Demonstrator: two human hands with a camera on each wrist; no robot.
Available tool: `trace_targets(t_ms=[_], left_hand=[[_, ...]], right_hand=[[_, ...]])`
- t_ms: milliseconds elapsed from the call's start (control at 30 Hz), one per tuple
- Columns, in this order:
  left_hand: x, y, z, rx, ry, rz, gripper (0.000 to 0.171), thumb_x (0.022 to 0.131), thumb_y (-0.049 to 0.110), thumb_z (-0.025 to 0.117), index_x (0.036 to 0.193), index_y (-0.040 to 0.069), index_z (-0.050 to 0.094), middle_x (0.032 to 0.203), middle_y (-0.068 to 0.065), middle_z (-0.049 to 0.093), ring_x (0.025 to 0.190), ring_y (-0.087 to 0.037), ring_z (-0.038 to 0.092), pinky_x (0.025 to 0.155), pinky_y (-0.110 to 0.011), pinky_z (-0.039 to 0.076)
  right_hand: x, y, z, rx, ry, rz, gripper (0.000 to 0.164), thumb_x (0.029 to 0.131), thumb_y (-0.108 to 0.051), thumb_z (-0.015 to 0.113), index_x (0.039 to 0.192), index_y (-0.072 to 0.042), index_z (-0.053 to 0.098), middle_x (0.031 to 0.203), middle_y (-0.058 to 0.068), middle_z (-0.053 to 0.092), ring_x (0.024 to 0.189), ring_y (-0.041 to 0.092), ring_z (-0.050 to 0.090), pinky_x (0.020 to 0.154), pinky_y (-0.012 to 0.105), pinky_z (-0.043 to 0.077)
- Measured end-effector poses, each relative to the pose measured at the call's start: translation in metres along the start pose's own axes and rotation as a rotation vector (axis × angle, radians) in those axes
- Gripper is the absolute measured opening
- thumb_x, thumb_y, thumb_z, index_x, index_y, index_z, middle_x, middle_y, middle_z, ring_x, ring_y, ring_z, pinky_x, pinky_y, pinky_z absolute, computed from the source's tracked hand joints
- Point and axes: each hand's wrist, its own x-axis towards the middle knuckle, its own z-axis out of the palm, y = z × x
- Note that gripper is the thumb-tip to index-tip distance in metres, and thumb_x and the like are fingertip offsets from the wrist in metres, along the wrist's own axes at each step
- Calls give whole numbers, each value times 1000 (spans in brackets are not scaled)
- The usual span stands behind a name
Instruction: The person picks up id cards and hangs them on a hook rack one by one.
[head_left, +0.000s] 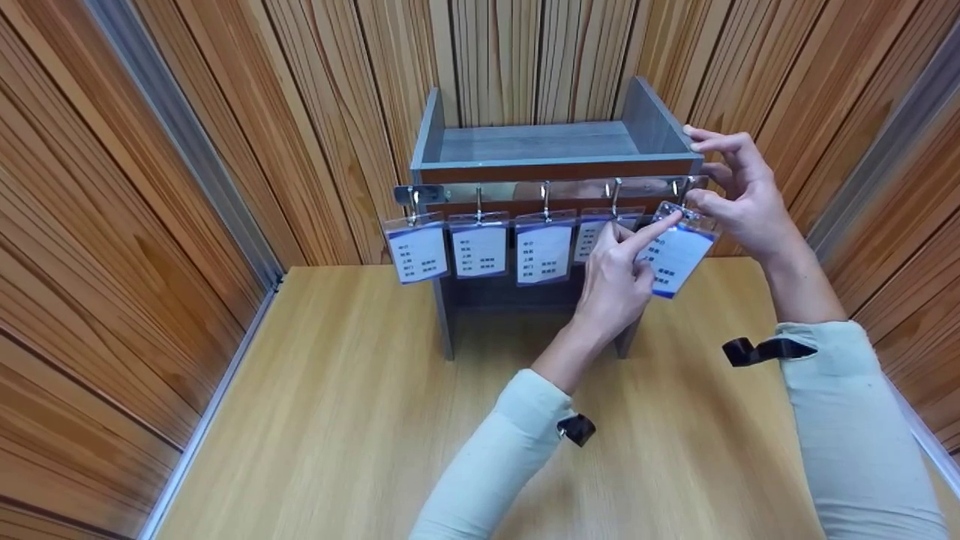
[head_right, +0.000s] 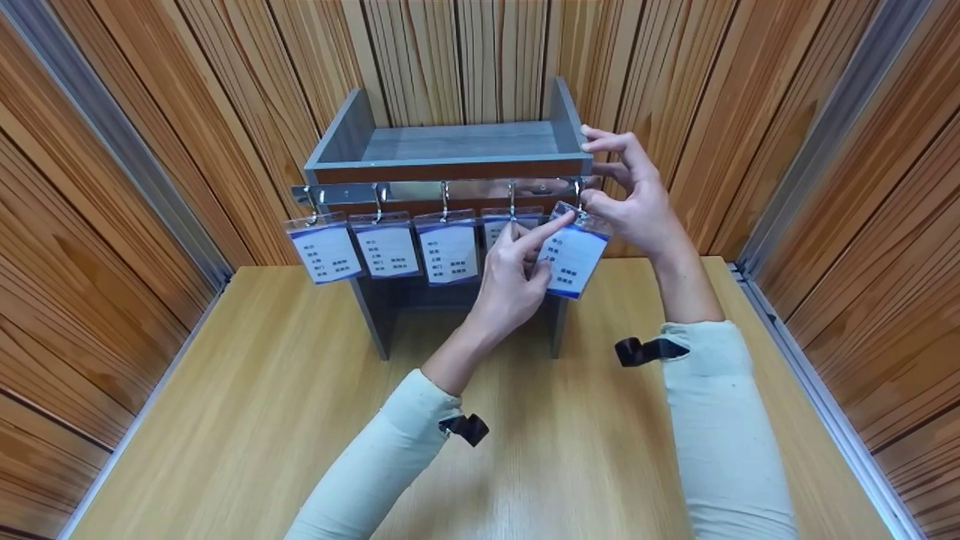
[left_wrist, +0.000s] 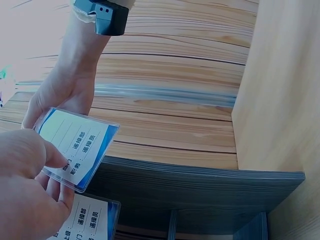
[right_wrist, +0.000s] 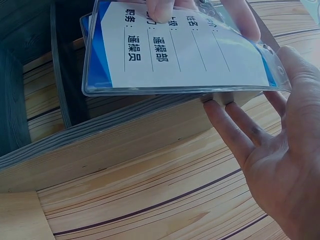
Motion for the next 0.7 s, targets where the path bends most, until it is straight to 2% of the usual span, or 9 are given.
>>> trace_targets(t_ms=[333,700], left_hand=[[0,2,2,47,22,1,67,103,-6,70,158,33,67,117,-9,60,100,-10,51,86,-10,37],[-1,4,2,52,23,-24,67,105,-3,72,159,35,65,125,-8,60,107,-10,55,93,-8,43]], right_hand=[[-1,3,-2,25,8,-11,47,102,17,62,146,6,54,169,5,55,133,20,71,104,22,61],[0,4,-1,22,3,-9,48,102,16,62,148,3,54,170,7,54,131,20,71,104,22,61]])
